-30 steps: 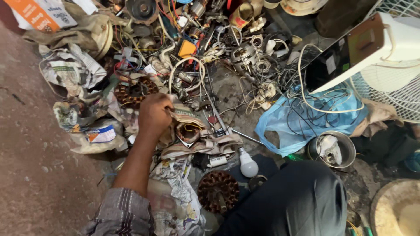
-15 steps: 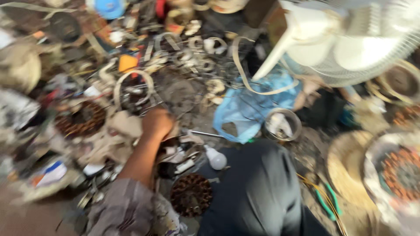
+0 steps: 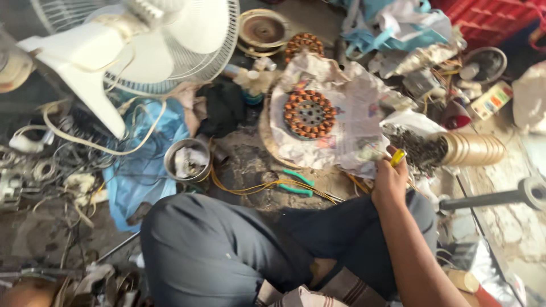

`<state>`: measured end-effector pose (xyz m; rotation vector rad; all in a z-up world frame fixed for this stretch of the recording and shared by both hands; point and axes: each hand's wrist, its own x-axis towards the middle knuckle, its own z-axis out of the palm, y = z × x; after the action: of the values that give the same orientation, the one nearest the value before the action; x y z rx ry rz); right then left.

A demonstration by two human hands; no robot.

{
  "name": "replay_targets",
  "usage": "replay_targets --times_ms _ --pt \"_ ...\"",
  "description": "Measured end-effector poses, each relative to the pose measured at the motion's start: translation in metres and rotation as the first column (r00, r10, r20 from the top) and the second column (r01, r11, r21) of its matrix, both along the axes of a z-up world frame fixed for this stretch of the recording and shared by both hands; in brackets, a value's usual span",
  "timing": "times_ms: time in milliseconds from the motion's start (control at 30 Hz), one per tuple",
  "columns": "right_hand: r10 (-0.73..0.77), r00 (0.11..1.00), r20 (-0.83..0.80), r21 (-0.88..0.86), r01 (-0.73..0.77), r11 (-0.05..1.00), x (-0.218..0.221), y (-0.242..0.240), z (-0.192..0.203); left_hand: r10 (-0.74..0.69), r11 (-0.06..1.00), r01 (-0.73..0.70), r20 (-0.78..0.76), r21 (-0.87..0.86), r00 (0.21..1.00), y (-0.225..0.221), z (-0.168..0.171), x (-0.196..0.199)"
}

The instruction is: The person sits on the floor and uses a yellow screwdriver to adjust copper windings on a circular motor stator. They then connect yellow wires to the stator and use the screwdriver to test the connections.

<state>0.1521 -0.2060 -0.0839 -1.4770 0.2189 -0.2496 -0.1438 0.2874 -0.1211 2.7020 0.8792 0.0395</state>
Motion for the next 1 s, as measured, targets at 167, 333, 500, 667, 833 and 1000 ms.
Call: replay_targets --times_ms 167,333,500,667,833,1000 --pt "-0.078 0.976 0.203 -0.135 0.107 0.985 -0.005 -0.001 0.015 -0.004 1.000 0.003 0.077 0.018 0.997 -0.006 0.054 0.023" --pt "0.227 0.895 0.385 -0.661 0.095 0.744 -0.057 0.018 0.040 0.071 0.997 -0.072 0.158 0.001 0.985 -0.035 0.083 0.023" --pt "0.796 0.604 -0.045 -0.905 -0.362 0.223 -0.113 0.067 0.040 0.251 0.967 -0.224 0.303 -0.122 0.919 -0.002 0.091 -0.006" --pt "0.911 0.404 -0.076 -0.887 -0.444 0.123 -0.112 0.087 0.056 0.367 0.908 -0.104 0.649 -0.406 0.666 -0.026 0.134 -0.023" --pt "0.859 0.510 -0.055 0.163 -0.844 0.511 -0.137 0.101 0.077 0.095 0.636 0.399 0.581 -0.660 0.808 -0.185 0.148 0.080" --pt "0.558 0.828 -0.061 0.408 -0.489 0.771 -0.115 0.101 0.072 -0.405 0.619 0.681 0.584 -0.391 0.703 -0.226 0.161 0.150"
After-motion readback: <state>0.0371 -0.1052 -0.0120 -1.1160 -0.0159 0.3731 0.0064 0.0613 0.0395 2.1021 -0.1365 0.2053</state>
